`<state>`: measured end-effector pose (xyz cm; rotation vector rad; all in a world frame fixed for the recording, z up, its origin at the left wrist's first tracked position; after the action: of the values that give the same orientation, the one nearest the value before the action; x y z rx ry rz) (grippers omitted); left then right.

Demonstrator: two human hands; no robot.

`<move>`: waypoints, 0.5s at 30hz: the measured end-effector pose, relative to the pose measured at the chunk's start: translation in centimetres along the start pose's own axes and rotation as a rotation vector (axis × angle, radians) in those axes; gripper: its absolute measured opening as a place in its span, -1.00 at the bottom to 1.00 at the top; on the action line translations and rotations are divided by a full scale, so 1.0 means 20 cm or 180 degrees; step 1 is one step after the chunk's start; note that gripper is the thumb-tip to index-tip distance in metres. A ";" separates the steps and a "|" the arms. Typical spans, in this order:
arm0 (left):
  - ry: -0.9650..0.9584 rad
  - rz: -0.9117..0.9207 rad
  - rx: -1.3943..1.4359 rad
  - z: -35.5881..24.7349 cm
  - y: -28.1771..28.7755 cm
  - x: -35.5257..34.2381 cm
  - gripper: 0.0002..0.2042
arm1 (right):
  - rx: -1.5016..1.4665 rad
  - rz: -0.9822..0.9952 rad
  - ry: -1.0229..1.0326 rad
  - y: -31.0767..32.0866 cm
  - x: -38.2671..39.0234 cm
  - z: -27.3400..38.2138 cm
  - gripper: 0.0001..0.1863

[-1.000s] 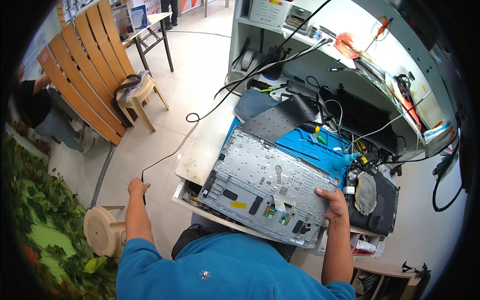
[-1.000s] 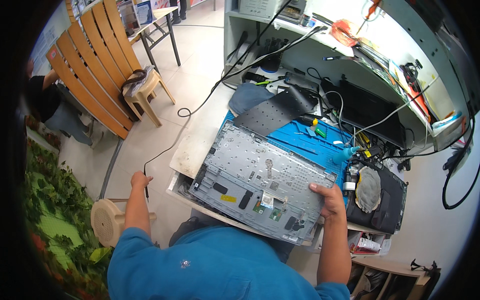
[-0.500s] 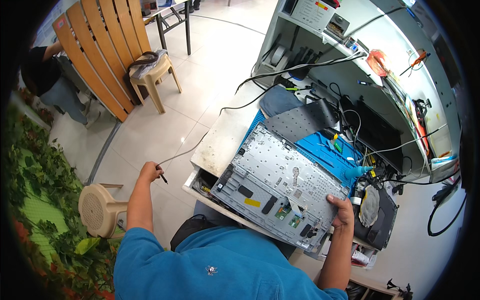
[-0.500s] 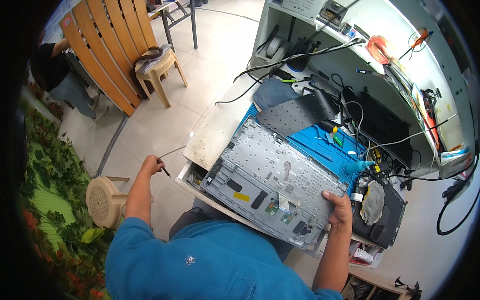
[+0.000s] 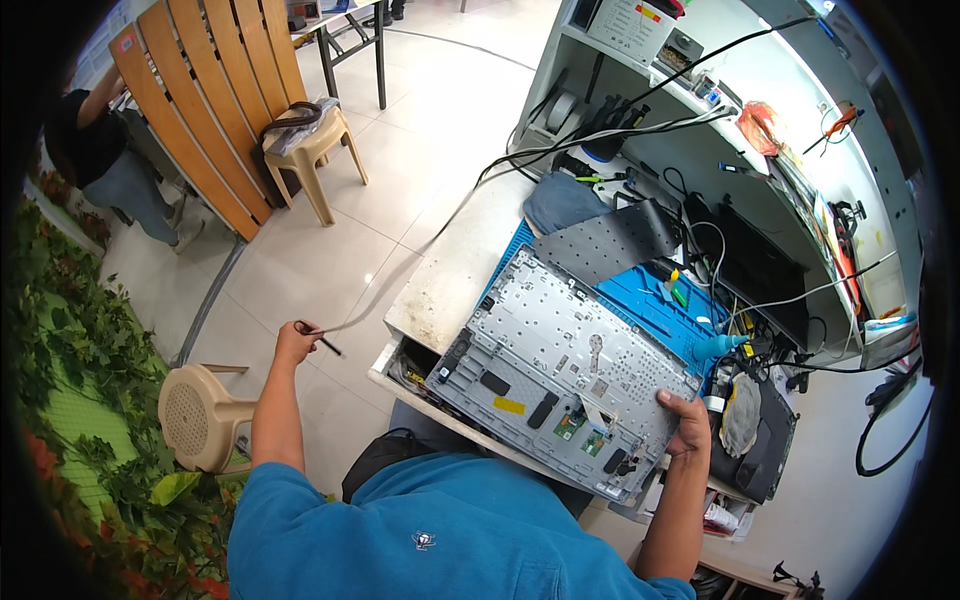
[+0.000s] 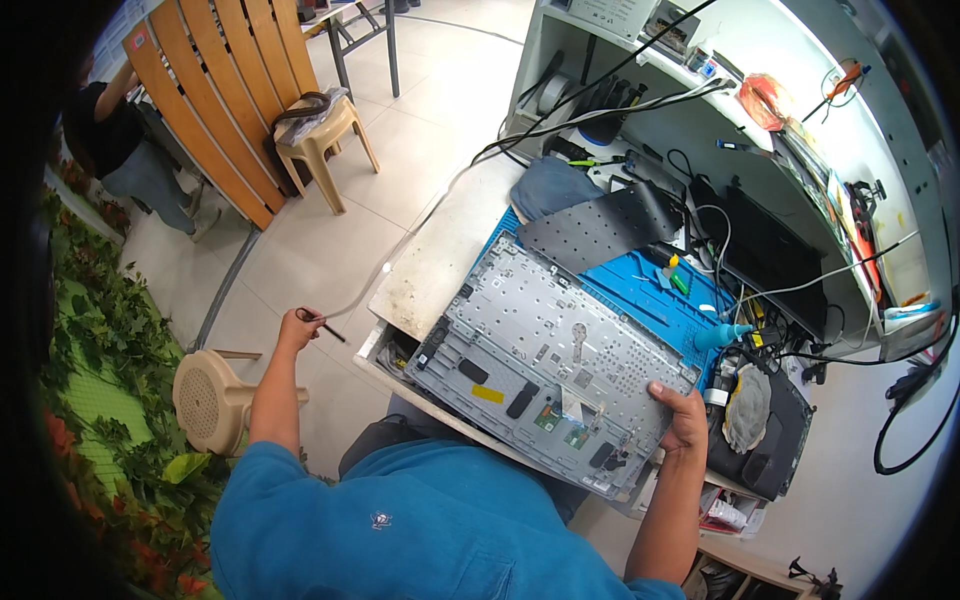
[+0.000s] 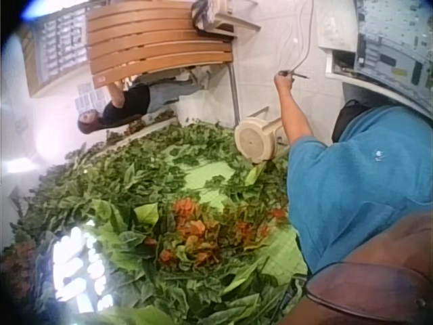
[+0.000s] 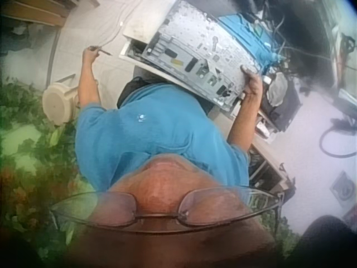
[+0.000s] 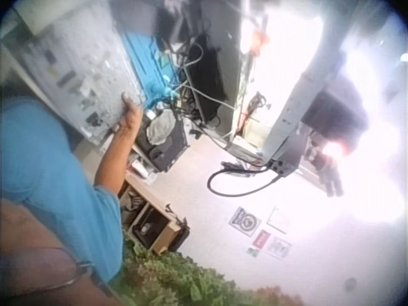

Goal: The person uses a soldering iron to work on the internal components of a disassembled laptop. They repeatedly apply the soldering iron to specific points on the motherboard while holding the device steady. The person also flips the laptop over to inspect the keyboard side before returning to the soldering task.

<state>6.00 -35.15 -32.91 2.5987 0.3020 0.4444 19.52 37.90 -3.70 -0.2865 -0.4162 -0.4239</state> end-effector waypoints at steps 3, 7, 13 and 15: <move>-0.0069 -0.0388 -0.0726 -0.12 0.02 0.05 -0.67 | 0.0027 -0.0057 0.0033 -0.01 0.01 0.01 -0.31; 0.0274 -0.0391 0.0039 -0.06 0.06 0.05 -0.61 | -0.0026 0.0028 0.0007 -0.01 0.00 0.01 -0.31; 0.0888 -0.0270 0.1667 -0.20 0.14 0.12 -0.67 | 0.0014 0.0053 -0.0027 0.04 -0.01 -0.02 -0.31; 0.0755 -0.0050 0.1998 -0.23 0.17 0.12 -0.73 | 0.0039 0.0041 -0.0012 0.03 -0.01 -0.01 -0.32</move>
<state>6.93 -35.49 -26.87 3.1447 0.6270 0.7535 19.66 38.44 -4.13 -0.2779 -0.4203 -0.4082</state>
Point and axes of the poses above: each hand's wrist, its own x-axis away from the middle knuckle, its own y-axis out of the back of the hand, z = x × y, the point moved 5 cm from there along -x, towards the middle knuckle, and after that the axes turned 3 degrees about -z, right-handed, at the moved point
